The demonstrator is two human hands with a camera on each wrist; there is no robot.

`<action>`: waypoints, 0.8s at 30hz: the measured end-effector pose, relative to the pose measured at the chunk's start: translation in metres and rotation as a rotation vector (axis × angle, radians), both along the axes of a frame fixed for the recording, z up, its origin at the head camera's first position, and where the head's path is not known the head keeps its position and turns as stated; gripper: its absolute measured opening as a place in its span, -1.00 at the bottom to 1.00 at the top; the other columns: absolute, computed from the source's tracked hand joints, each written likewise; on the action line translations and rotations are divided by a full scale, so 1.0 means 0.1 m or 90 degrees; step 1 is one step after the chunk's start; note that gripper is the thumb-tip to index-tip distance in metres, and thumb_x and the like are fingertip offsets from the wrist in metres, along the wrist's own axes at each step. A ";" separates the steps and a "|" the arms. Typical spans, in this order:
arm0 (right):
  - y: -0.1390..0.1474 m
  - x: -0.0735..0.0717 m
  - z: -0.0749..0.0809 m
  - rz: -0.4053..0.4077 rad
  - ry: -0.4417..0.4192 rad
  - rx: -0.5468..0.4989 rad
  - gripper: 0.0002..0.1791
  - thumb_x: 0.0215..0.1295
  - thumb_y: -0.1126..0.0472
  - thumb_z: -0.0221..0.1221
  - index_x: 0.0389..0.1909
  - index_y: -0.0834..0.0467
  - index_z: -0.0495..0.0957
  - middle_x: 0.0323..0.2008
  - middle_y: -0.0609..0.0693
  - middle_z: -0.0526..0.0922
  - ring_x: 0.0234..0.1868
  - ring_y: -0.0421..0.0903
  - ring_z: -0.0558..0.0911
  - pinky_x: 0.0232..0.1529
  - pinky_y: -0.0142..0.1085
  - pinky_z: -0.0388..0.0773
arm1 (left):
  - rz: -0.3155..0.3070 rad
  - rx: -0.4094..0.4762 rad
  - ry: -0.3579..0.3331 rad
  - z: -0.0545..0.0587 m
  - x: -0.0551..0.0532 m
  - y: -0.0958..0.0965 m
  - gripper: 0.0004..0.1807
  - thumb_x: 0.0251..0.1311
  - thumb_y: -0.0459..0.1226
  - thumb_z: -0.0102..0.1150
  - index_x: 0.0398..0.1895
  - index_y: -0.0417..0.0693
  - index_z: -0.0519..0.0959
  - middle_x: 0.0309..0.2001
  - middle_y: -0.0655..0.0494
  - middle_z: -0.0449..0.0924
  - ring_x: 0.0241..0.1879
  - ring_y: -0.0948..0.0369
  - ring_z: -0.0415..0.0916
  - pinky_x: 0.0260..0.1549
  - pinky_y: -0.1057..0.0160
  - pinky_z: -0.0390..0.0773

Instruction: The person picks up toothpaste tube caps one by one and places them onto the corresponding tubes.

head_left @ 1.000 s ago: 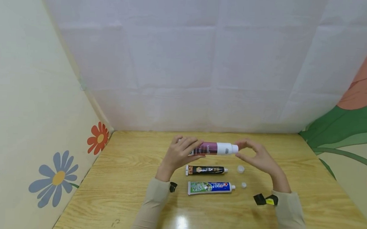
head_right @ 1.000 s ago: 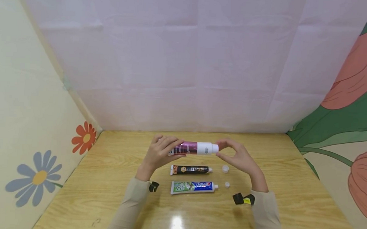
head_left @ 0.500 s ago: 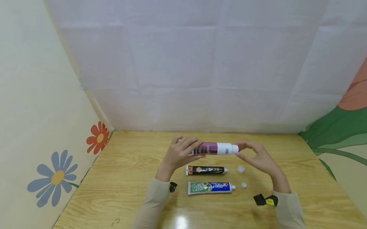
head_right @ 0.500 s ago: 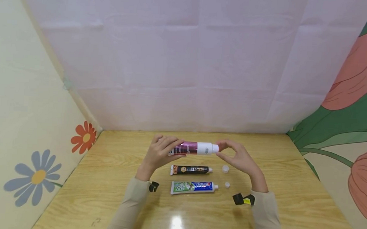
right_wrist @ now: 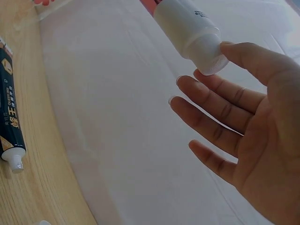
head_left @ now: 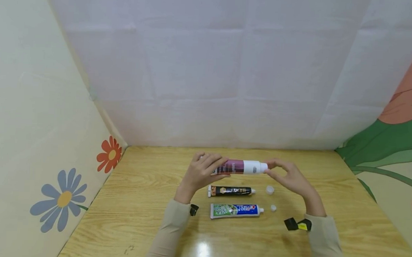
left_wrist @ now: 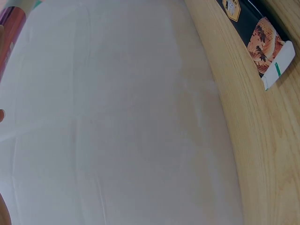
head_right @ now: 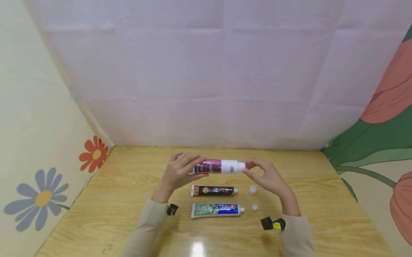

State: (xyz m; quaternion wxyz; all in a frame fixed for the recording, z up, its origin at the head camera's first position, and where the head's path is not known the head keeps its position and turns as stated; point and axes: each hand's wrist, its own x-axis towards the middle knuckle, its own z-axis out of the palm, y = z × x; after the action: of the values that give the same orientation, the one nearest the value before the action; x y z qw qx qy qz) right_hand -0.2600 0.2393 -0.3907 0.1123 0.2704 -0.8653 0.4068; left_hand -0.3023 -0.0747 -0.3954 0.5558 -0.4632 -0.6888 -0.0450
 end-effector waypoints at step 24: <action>0.01 -0.03 -0.01 0.015 -0.003 0.016 -0.82 0.38 0.23 0.00 -0.21 0.06 0.59 -0.29 -0.11 0.65 -0.18 -0.14 0.57 -0.10 -0.04 0.46 | -0.002 -0.005 -0.001 0.00 0.01 0.01 -0.35 -0.13 0.16 0.33 0.02 0.02 0.56 -0.16 0.15 0.59 -0.27 0.24 0.49 -0.21 0.20 0.38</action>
State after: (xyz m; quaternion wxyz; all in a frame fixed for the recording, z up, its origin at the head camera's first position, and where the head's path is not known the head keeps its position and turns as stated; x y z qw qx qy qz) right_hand -0.2629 0.2401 -0.3920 0.1020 0.2811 -0.8675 0.3975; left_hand -0.3015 -0.0739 -0.3955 0.5536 -0.4663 -0.6886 -0.0436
